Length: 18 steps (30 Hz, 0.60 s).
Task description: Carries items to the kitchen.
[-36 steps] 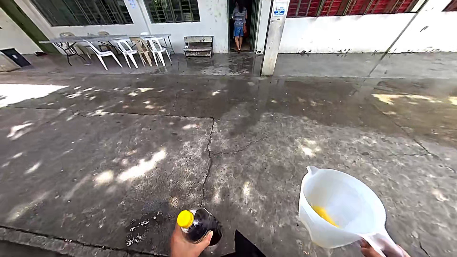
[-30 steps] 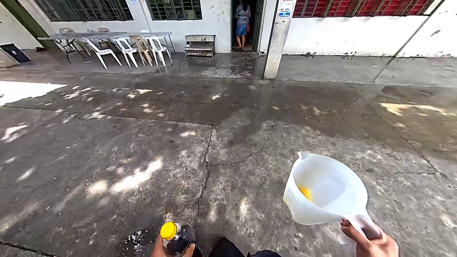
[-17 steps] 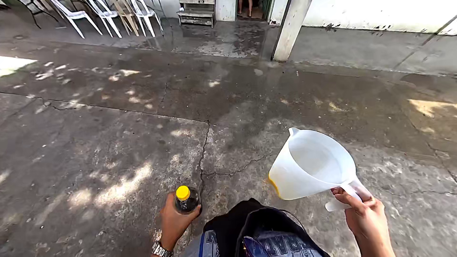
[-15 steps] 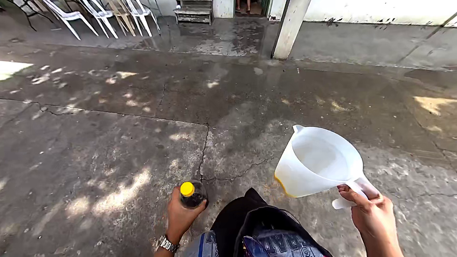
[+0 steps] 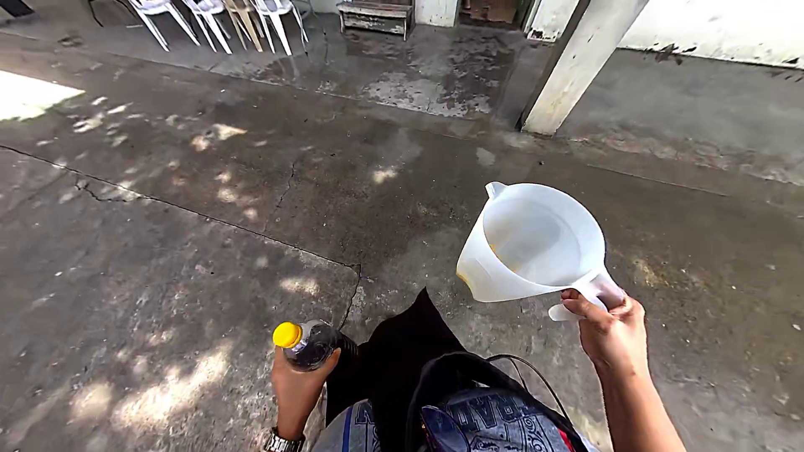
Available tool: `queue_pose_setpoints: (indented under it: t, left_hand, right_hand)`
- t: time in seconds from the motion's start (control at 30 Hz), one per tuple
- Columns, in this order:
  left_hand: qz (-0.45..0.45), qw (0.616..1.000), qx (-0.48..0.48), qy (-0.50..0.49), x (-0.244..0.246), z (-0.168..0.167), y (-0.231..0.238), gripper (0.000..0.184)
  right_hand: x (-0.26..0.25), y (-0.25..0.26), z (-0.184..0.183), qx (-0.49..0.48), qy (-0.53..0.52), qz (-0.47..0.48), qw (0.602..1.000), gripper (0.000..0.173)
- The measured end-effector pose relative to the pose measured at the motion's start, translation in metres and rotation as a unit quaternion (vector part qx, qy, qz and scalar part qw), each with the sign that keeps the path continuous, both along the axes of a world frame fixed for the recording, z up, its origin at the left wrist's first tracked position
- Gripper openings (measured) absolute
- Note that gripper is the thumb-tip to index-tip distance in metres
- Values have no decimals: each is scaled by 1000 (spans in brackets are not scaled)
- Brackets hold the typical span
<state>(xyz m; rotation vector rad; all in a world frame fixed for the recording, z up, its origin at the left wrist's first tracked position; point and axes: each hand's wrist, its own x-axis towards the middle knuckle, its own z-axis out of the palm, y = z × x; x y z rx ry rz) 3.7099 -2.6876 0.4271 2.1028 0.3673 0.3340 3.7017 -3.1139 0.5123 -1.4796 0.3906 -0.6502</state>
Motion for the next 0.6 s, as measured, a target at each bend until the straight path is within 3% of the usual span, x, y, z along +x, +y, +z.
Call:
queue_pose_setpoints:
  t: [0.23, 0.43, 0.6]
  left_hand:
    - [-36, 994, 100, 5, 247, 6, -56, 95]
    - [-115, 990, 77, -20, 476, 37, -140, 100]
    - [-92, 993, 19, -71, 654, 11, -225, 106]
  right_hand:
    - [227, -69, 4, 5, 2, -34, 999, 35]
    - [395, -134, 17, -13, 22, -110, 994, 36]
    - [545, -208, 2, 3, 30, -146, 989, 35]
